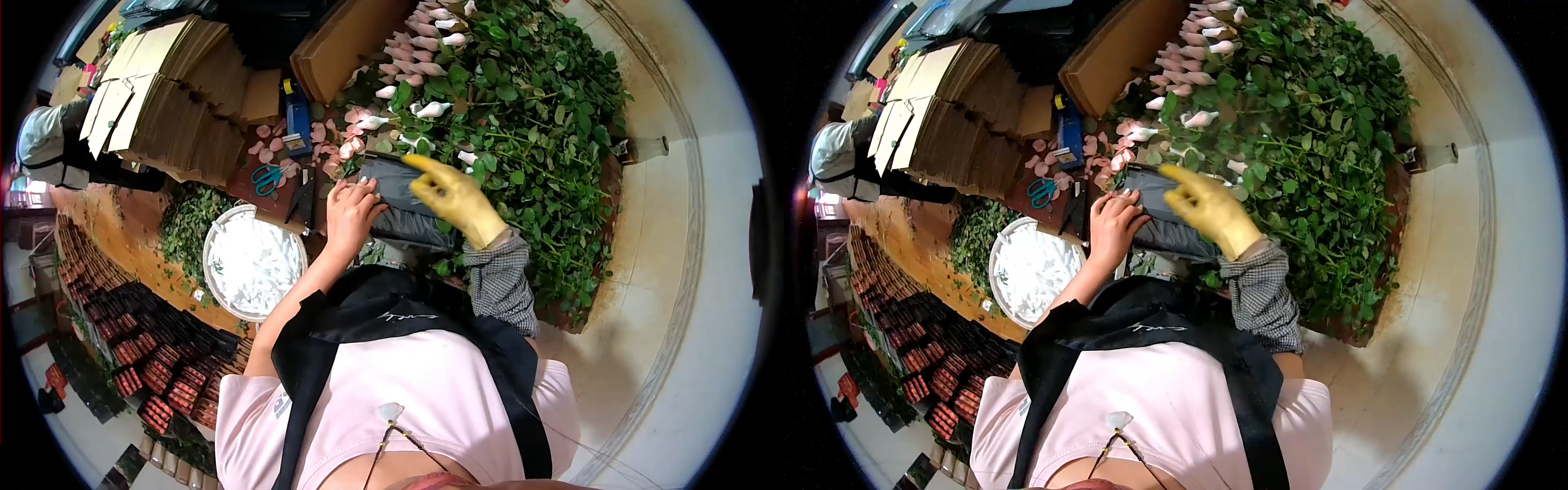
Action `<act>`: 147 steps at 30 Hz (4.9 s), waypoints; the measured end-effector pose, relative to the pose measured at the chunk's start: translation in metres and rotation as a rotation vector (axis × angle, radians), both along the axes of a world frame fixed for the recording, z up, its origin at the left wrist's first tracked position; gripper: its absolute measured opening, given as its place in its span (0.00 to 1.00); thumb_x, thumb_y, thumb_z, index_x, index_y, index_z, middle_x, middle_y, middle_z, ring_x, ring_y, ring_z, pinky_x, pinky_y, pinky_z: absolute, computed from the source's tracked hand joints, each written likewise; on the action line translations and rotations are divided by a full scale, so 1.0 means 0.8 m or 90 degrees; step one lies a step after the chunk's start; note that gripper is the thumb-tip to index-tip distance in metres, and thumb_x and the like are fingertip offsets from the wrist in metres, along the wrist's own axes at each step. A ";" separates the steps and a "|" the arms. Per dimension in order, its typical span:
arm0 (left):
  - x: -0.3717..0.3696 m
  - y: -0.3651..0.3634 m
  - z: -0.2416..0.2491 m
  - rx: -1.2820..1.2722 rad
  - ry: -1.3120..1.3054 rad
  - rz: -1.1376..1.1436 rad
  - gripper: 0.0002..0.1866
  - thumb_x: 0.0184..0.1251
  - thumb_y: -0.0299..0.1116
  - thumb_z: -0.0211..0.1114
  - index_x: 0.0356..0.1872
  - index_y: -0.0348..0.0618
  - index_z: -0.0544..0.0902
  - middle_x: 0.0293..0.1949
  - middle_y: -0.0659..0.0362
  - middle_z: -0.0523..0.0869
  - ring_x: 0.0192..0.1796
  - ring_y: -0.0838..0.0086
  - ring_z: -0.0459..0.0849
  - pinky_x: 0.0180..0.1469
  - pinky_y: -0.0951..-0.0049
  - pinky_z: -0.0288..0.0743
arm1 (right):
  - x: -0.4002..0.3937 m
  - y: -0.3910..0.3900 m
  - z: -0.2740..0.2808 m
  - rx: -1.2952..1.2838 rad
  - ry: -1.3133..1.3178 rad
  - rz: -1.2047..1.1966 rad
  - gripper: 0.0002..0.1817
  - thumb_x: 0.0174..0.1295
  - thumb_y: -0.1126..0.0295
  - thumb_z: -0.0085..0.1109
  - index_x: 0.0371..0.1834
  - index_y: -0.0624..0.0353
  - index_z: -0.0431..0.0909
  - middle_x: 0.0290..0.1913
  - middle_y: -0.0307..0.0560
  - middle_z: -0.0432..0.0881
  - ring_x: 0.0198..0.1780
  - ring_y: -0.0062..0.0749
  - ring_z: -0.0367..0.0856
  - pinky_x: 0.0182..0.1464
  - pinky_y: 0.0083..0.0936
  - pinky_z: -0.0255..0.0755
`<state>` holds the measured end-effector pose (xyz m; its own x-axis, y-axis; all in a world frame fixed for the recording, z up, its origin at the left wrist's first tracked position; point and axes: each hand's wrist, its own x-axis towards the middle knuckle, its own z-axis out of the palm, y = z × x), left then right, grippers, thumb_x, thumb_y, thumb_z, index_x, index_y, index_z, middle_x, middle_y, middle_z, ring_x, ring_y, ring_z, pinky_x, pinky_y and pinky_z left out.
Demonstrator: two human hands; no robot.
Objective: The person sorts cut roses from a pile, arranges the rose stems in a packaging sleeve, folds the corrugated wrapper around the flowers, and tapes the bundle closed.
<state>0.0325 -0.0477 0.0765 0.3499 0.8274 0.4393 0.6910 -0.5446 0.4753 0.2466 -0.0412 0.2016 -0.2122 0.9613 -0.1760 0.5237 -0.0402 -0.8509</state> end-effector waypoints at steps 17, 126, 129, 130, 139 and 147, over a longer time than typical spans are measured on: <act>-0.139 0.030 -0.124 -0.242 0.174 0.285 0.36 0.56 0.48 0.76 0.59 0.34 0.76 0.48 0.42 0.79 0.49 0.45 0.79 0.51 0.54 0.76 | -0.026 -0.006 -0.084 0.128 -0.236 0.195 0.22 0.63 0.68 0.64 0.62 0.53 0.79 0.26 0.47 0.77 0.30 0.45 0.78 0.37 0.42 0.74; -0.094 0.063 -0.017 -0.521 -0.204 -0.001 0.37 0.59 0.23 0.60 0.72 0.28 0.59 0.49 0.43 0.80 0.50 0.56 0.83 0.53 0.64 0.78 | -0.043 -0.140 0.004 -0.161 0.313 -0.243 0.24 0.74 0.68 0.58 0.71 0.58 0.70 0.55 0.48 0.84 0.55 0.27 0.81 0.60 0.25 0.74; -0.018 -0.001 0.098 -0.323 -0.069 -0.125 0.51 0.54 0.27 0.72 0.75 0.26 0.50 0.62 0.31 0.70 0.67 0.39 0.69 0.70 0.53 0.65 | -0.051 -0.146 -0.030 -0.244 0.531 -0.184 0.33 0.76 0.64 0.55 0.80 0.54 0.54 0.71 0.50 0.71 0.65 0.25 0.73 0.65 0.24 0.70; -0.006 -0.020 0.102 -0.309 -0.093 -0.257 0.55 0.54 0.31 0.74 0.76 0.26 0.46 0.68 0.27 0.63 0.74 0.37 0.61 0.75 0.55 0.59 | -0.057 -0.142 -0.036 -0.217 0.701 -0.197 0.38 0.75 0.61 0.56 0.82 0.54 0.47 0.76 0.50 0.62 0.70 0.24 0.67 0.66 0.22 0.69; 0.042 0.058 0.048 -0.217 0.040 -0.450 0.47 0.51 0.41 0.80 0.72 0.39 0.66 0.74 0.46 0.66 0.76 0.50 0.63 0.75 0.53 0.59 | 0.007 -0.218 -0.040 -0.196 -0.102 -0.522 0.19 0.67 0.52 0.61 0.47 0.58 0.80 0.30 0.43 0.84 0.31 0.34 0.83 0.37 0.31 0.77; 0.037 0.049 0.027 -0.181 0.127 -0.408 0.20 0.57 0.36 0.74 0.53 0.53 0.87 0.73 0.53 0.71 0.76 0.56 0.65 0.77 0.53 0.54 | 0.059 -0.214 -0.051 -0.107 -0.492 -0.204 0.21 0.65 0.49 0.59 0.46 0.56 0.80 0.35 0.51 0.86 0.39 0.47 0.86 0.45 0.40 0.79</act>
